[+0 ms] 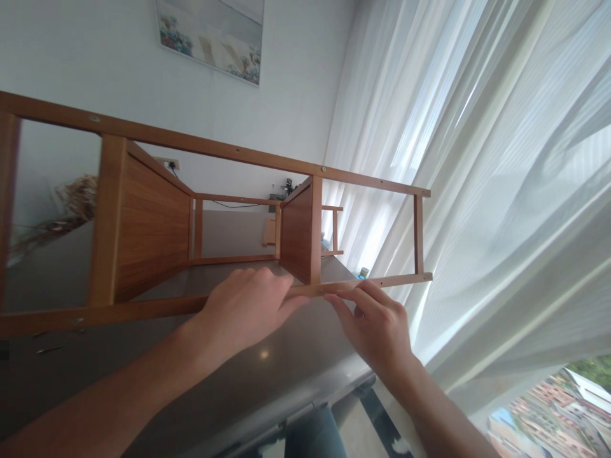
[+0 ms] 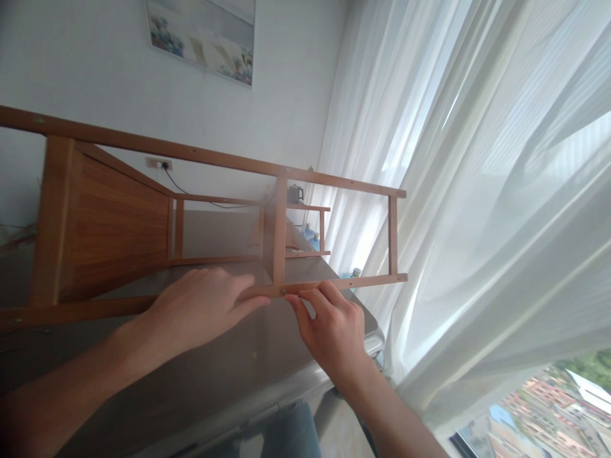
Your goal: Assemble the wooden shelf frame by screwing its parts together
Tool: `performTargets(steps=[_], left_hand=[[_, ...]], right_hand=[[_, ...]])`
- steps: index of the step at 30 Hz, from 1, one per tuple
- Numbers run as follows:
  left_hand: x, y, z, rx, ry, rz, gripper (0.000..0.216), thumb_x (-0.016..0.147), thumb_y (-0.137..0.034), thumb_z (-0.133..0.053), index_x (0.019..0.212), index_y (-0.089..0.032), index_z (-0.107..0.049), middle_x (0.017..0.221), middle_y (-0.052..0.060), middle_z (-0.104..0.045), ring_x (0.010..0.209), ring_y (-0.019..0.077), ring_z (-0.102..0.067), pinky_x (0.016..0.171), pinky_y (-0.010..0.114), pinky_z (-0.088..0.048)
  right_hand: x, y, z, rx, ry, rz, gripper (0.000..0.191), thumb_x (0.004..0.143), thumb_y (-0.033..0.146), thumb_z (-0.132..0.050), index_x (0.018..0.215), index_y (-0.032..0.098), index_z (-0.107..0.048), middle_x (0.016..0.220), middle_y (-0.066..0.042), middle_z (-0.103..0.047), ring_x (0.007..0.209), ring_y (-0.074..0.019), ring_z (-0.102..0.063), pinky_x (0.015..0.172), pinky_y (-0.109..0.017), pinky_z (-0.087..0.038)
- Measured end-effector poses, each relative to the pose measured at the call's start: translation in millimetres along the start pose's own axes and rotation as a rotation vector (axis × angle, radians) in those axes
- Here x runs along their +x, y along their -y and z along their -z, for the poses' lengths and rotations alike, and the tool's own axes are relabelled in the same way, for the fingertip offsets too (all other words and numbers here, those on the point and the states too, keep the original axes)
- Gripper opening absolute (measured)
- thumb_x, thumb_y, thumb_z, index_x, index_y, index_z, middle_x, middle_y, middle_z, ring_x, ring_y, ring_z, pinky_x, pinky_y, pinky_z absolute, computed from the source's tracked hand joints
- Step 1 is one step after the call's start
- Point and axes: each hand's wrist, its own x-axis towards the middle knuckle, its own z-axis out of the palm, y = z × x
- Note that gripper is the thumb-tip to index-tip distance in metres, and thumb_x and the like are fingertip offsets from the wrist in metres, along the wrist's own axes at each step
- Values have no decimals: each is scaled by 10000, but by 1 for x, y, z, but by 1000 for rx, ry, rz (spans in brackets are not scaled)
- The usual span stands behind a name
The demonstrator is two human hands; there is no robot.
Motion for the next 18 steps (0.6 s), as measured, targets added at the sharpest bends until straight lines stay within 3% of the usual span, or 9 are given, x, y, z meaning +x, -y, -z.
performTargets(steps=[6, 12, 18], left_hand=[[-1, -1, -1, -11, 24, 4, 526, 1006, -625, -410, 949, -222, -744, 831, 134, -748, 793, 370, -747, 703, 414, -509], [-2, -3, -2, 5, 23, -10, 500, 1009, -610, -422, 933, -223, -729, 829, 127, -756, 776, 375, -753, 665, 404, -501], [-4, -5, -3, -16, 69, -16, 472, 1009, -598, -435, 935, -238, -732, 865, 127, -771, 799, 378, -760, 658, 402, -505]], right_hand=[[-2, 0, 0, 7, 69, 19, 188, 1018, 330, -661, 952, 208, -789, 829, -39, -738, 586, -114, -620, 554, -244, -486], [2, -10, 7, 20, 203, 207, 195, 1056, 174, -554, 1080, 200, -746, 1041, -66, -784, 838, -146, -747, 747, -237, -592], [-4, -18, 6, -22, 158, 373, 236, 989, 20, -563, 1105, 141, -729, 1029, -79, -793, 880, -170, -762, 732, -253, -602]])
